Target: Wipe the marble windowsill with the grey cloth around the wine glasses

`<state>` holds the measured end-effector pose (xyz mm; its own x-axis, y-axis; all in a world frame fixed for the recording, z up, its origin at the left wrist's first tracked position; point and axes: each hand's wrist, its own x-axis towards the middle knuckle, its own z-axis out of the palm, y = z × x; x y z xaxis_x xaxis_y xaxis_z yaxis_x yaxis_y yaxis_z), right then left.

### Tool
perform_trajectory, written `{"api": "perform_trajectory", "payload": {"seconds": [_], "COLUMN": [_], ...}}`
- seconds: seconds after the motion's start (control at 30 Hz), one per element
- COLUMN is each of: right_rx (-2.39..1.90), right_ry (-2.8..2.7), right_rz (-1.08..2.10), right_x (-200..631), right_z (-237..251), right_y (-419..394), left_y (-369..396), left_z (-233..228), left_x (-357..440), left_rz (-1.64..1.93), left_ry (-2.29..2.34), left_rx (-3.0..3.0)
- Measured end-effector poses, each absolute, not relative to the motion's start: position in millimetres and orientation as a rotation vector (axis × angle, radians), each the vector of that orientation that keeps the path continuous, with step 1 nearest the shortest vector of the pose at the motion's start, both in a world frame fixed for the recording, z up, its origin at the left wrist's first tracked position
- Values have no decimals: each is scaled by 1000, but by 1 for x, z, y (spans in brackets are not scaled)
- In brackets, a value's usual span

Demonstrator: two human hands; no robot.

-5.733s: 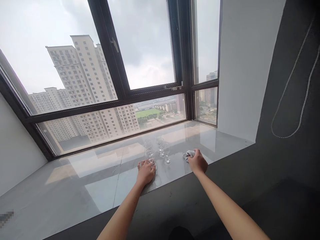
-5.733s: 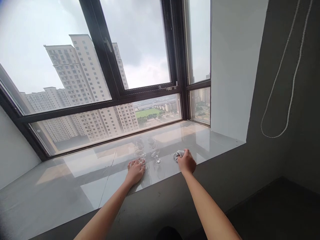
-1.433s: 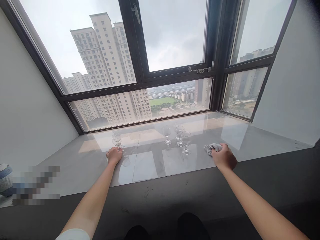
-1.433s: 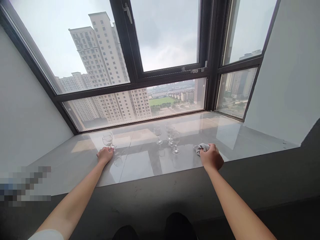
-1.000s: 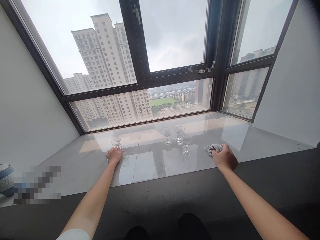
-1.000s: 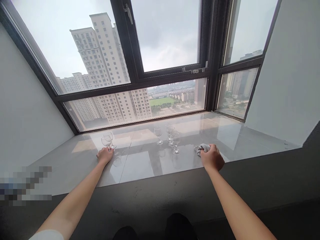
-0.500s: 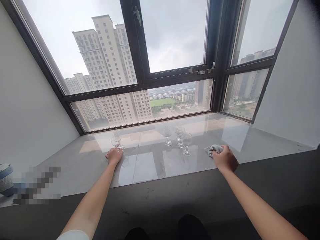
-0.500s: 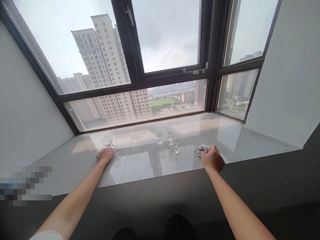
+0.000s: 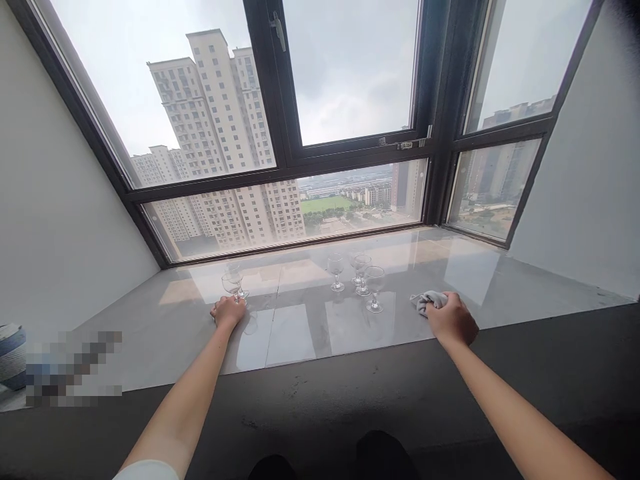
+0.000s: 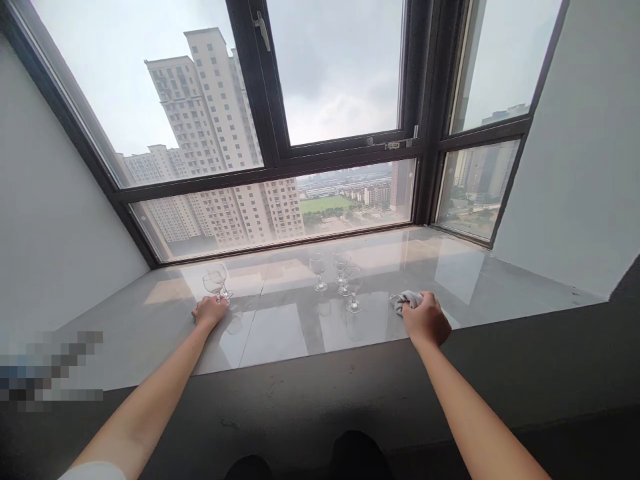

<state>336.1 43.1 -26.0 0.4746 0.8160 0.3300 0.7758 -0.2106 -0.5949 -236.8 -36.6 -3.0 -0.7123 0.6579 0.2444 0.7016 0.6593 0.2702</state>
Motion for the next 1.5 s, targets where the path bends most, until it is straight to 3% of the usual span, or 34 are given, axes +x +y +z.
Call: {"api": "perform_trajectory", "payload": {"seconds": [0.57,0.93,1.13,1.2,1.33,1.5], "right_rx": [-1999,-1985,-1994,-1990,-1960,-1950], "right_ry": [-1311,-1336,-1349,-1351,-1349,-1324], "right_rz": [79,68,102,110,104,116], "right_x": [336,334,333,333,333,332], "right_z": [-27,-22,-21,-21,-22,-20], "right_y": [45,41,42,43,45,45], "left_y": [-36,-58,-61,-56,-34,5], "left_z": [-5,4,17,28,39,21], "left_x": [-246,-232,-210,-184,-101,24], "left_rz": [-612,-1169,-1333,-1379,-1425,-1371], "left_ry": [-2776,-2500,-2397,-2306,-2152,-2131], "left_rx": [-1050,-567,-642,-781,-1623,-2337]}}
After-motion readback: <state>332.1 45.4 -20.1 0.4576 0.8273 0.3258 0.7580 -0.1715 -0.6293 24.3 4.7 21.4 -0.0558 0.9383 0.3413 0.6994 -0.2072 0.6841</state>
